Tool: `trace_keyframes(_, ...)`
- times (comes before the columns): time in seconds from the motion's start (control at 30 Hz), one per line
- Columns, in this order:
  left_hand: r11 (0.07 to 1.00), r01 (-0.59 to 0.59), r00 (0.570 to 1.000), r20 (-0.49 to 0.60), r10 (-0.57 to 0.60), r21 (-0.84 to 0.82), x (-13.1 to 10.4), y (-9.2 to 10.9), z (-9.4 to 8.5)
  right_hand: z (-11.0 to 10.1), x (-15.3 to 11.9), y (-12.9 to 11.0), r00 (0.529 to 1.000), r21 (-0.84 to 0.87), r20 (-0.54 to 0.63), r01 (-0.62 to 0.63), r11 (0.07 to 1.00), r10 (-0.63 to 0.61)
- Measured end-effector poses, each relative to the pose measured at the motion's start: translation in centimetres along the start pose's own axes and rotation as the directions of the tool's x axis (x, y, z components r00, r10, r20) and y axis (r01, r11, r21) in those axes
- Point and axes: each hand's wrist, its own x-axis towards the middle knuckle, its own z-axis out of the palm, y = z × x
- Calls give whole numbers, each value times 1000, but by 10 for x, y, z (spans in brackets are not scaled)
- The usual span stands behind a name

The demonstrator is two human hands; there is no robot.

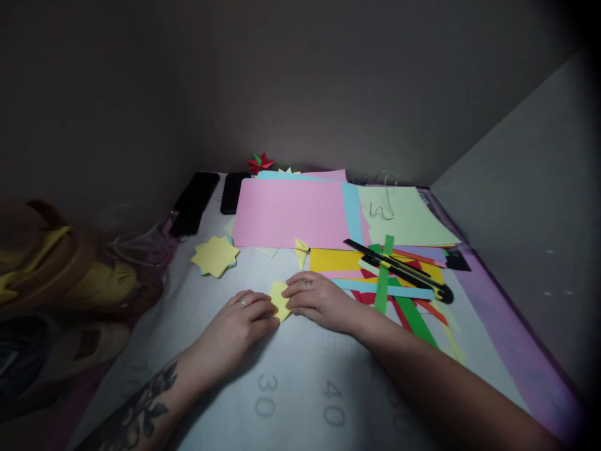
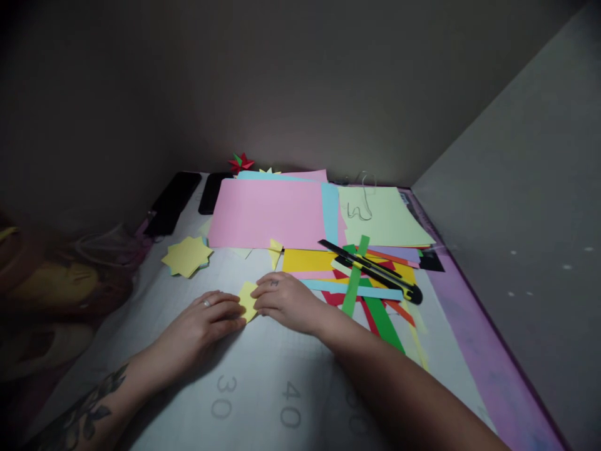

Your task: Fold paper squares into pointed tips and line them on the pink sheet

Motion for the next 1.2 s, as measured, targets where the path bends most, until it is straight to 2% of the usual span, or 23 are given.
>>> trace_keyframes(0.17, 1000, 30, 999, 25, -29, -9, 1, 4, -4, 3, 7, -16, 967, -27, -82, -244, 969, 241)
trace_keyframes(0.3, 999, 37, 999, 20, -37, -10, 0, 6, -4, 8, 9, -22, 937, -78, -102, -343, 936, 335)
trace_keyframes(0.43, 997, 73, 997, -15, -73, -12, -2, 9, -1, 11, 10, -21, 931, -61, -108, -357, 932, 349)
trace_keyframes(0.63, 997, 38, 998, 43, -42, 71, 0, 14, 5, 12, 9, -20, 923, -43, -114, -373, 927, 367)
trace_keyframes(0.8, 994, 30, 997, 71, -38, 107, 2, 17, 4, 14, 10, -19, 911, -32, -163, -388, 921, 379)
trace_keyframes(1.0, 990, 52, 997, 49, -59, 134, 3, 19, 7, 19, 11, -19, 890, -52, -198, -427, 903, 410)
trace_keyframes(1.2, 976, 95, 982, 145, -124, 197, 3, 23, 7, 21, 12, -21, 881, -82, -198, -451, 889, 429)
